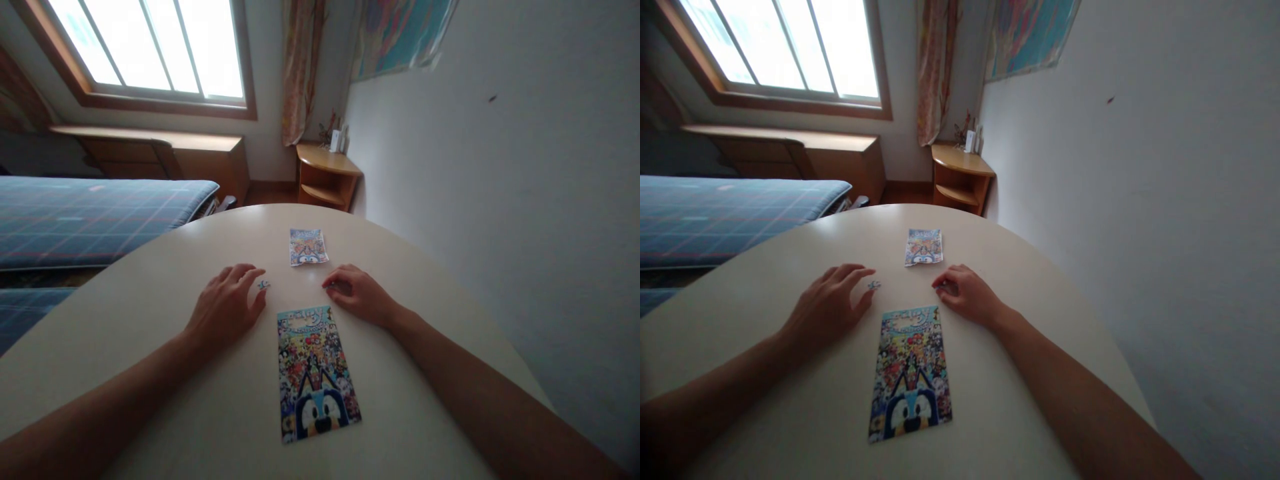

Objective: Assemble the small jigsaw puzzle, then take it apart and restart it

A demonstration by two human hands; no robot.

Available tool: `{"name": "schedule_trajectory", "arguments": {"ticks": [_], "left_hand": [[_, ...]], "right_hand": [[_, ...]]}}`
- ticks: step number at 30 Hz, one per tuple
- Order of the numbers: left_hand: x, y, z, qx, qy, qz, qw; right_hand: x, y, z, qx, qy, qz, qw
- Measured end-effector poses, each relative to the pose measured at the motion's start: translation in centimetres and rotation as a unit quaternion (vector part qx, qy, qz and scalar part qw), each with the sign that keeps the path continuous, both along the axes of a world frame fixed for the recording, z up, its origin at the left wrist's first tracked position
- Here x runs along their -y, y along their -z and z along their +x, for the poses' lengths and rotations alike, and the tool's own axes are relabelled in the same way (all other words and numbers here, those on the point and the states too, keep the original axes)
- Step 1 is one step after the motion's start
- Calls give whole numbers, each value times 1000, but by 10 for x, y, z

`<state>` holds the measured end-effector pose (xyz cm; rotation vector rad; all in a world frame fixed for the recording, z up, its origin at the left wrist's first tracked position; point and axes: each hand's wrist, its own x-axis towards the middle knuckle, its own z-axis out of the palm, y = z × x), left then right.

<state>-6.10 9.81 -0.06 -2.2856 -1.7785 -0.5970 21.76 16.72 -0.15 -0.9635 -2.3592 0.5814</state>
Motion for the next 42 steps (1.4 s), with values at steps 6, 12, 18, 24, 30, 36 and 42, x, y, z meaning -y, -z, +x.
{"name": "schedule_trajectory", "arguments": {"ticks": [6, 12, 18, 24, 30, 36, 42], "left_hand": [[-3, -1, 0, 9, -4, -55, 998], [-9, 5, -7, 84, 69, -73, 991], [-10, 10, -6, 126, 66, -87, 986], [-18, 13, -8, 164, 65, -111, 978], [-19, 13, -8, 221, 95, -113, 964], [-10, 7, 3, 324, 115, -113, 932], [9, -1, 26, 497, 134, -176, 839]], "right_hand": [[1, -1, 0, 2, 4, -7, 1000], [1, -1, 0, 3, 2, 2, 1000], [0, 1, -1, 2, 1, 9, 1000], [0, 1, -1, 1, -2, 6, 1000], [0, 1, -1, 3, 1, 9, 1000], [5, 0, -4, -2, -9, 65, 998], [33, -10, -23, -32, -43, 140, 989]]}}
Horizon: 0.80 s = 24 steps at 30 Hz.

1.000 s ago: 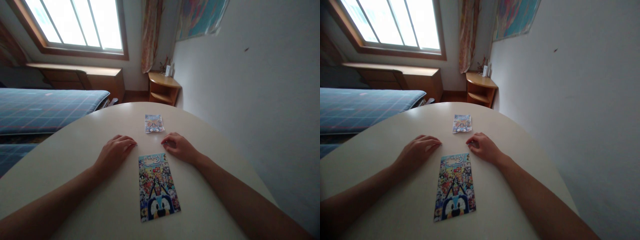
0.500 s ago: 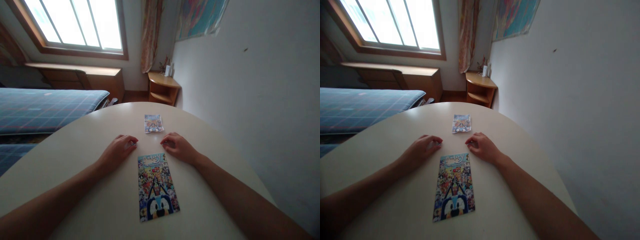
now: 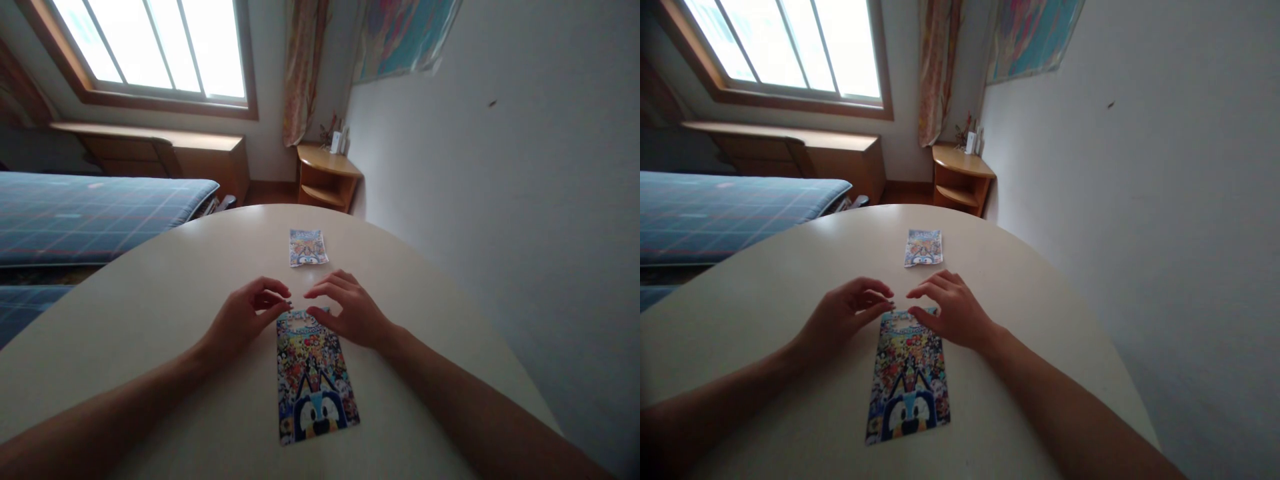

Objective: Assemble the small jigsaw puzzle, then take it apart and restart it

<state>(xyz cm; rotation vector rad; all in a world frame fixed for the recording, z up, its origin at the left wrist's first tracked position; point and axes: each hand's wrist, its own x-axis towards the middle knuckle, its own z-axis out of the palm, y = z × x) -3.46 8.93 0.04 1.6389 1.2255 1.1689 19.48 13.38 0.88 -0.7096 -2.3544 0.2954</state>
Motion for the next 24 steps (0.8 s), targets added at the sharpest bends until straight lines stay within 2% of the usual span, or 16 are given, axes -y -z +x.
{"name": "schedule_trajectory", "arguments": {"ticks": [6, 16, 21, 24], "left_hand": [[9, -5, 7, 41, 30, -22, 998], [7, 2, 7, 87, 97, -40, 991], [7, 4, 3, 49, 94, 6, 994], [7, 4, 2, 12, 88, 25, 996]], "right_hand": [[11, -2, -7, 11, -36, 3, 999], [9, 2, -5, -17, -68, -9, 998], [6, 2, -2, -79, -54, -70, 993], [5, 2, -2, -87, -60, -82, 991]]}}
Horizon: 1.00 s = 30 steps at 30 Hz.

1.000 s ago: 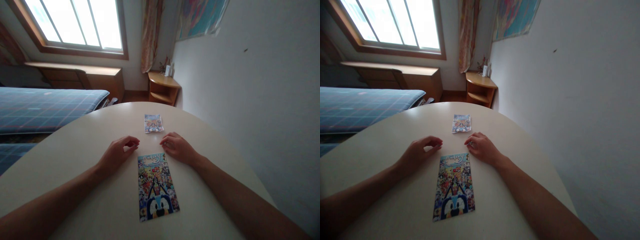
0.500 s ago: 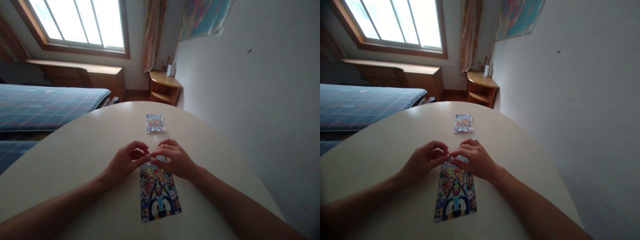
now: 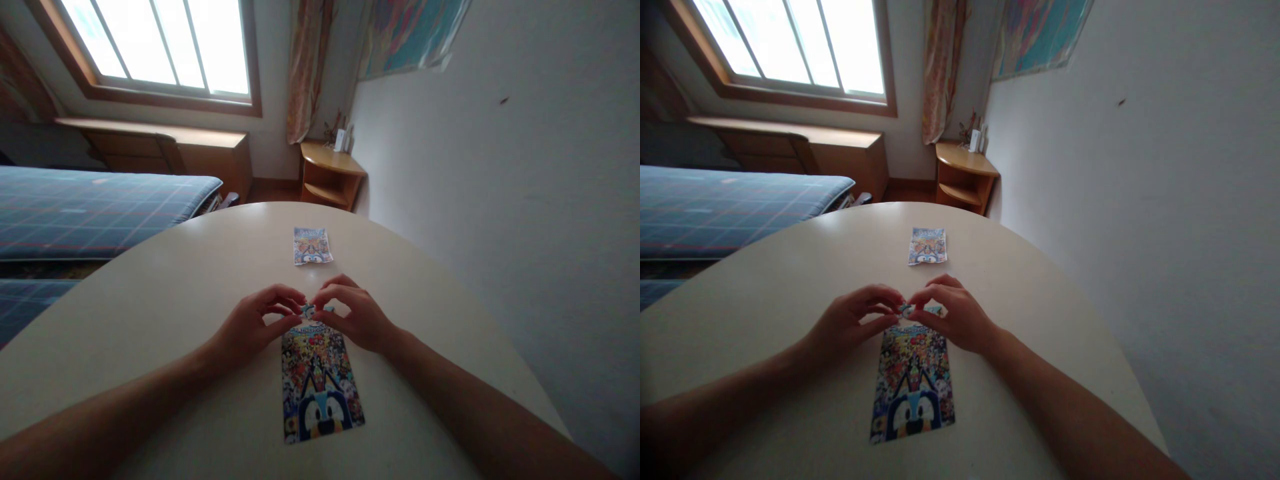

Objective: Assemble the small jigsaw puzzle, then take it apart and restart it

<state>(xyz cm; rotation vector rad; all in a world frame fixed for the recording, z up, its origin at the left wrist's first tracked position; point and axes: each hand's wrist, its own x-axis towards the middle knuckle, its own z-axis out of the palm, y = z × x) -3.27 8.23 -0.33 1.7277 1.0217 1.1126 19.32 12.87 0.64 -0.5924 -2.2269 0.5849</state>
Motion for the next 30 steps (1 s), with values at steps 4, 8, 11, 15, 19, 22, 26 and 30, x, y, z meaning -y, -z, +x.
{"name": "schedule_trajectory", "arguments": {"ticks": [4, 8, 11, 15, 19, 22, 26, 30], "left_hand": [[0, 0, -1, -34, -17, 7, 999], [0, -1, -1, -63, -19, 30, 997], [-1, -2, 0, -85, -19, 44, 995], [0, -4, 2, -111, -22, 44, 993], [-1, -2, 1, -159, -47, 69, 984], [-2, 1, -1, -211, -63, 93, 971], [-2, 5, -1, -265, -50, 110, 957], [0, 3, 0, -290, -28, 118, 949]], "right_hand": [[1, 1, 0, 13, -7, -4, 1000], [1, 2, 0, 23, -6, -23, 999], [2, 1, -1, 24, -20, -46, 998], [3, 0, -3, 31, -17, -64, 997], [1, 1, -4, 47, 21, -59, 997], [-2, 3, -3, 68, 33, -52, 996], [-3, 4, -1, 82, 35, -50, 995], [-3, 3, -1, 96, 13, -48, 994]]}}
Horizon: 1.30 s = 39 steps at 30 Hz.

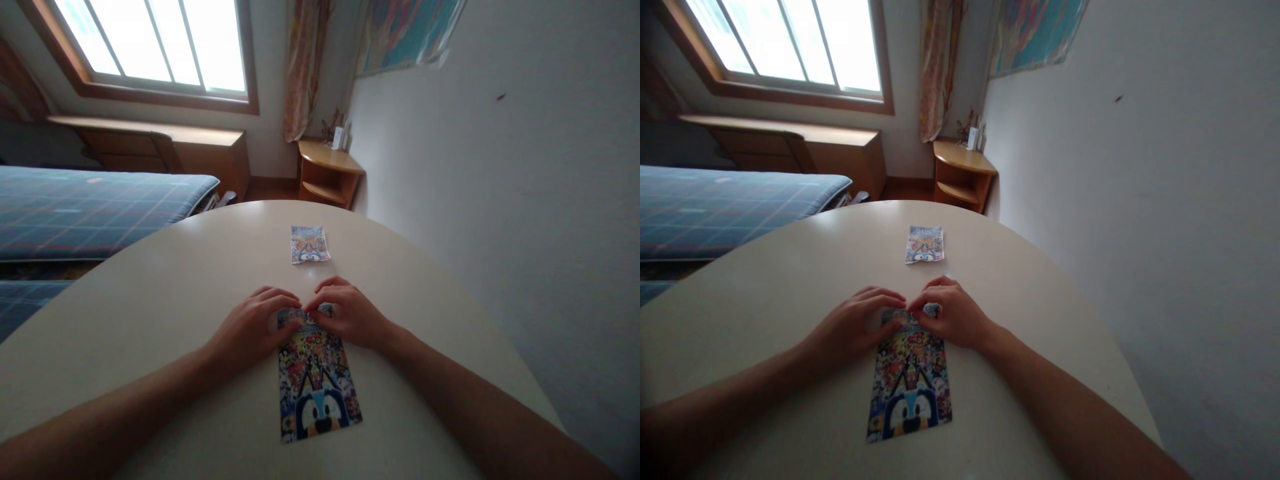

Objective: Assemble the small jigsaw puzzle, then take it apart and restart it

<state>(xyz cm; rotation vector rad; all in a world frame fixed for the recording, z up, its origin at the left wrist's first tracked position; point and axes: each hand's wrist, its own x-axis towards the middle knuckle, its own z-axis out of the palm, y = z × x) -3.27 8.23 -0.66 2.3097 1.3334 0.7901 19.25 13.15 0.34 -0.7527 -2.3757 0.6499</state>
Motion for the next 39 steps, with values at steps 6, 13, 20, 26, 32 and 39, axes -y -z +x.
{"name": "schedule_trajectory", "arguments": {"ticks": [6, 13, 20, 26, 32, 39], "left_hand": [[1, -2, -1, -30, 25, 10, 999], [1, -2, -1, -43, 22, 7, 999], [2, -4, 0, -41, 20, 13, 999], [3, -5, 0, -44, 14, 13, 999], [2, -2, -1, -54, 17, 16, 998], [3, -3, -1, -54, 16, 16, 998]], "right_hand": [[-1, 1, 0, 5, 4, -4, 1000], [-2, 1, -1, 2, -1, -5, 1000], [-2, 1, 0, 20, -16, 14, 1000], [0, -2, 0, 36, 2, 18, 999], [1, -6, 0, 55, 22, 18, 998], [0, -5, 0, 48, 16, 7, 999]]}}
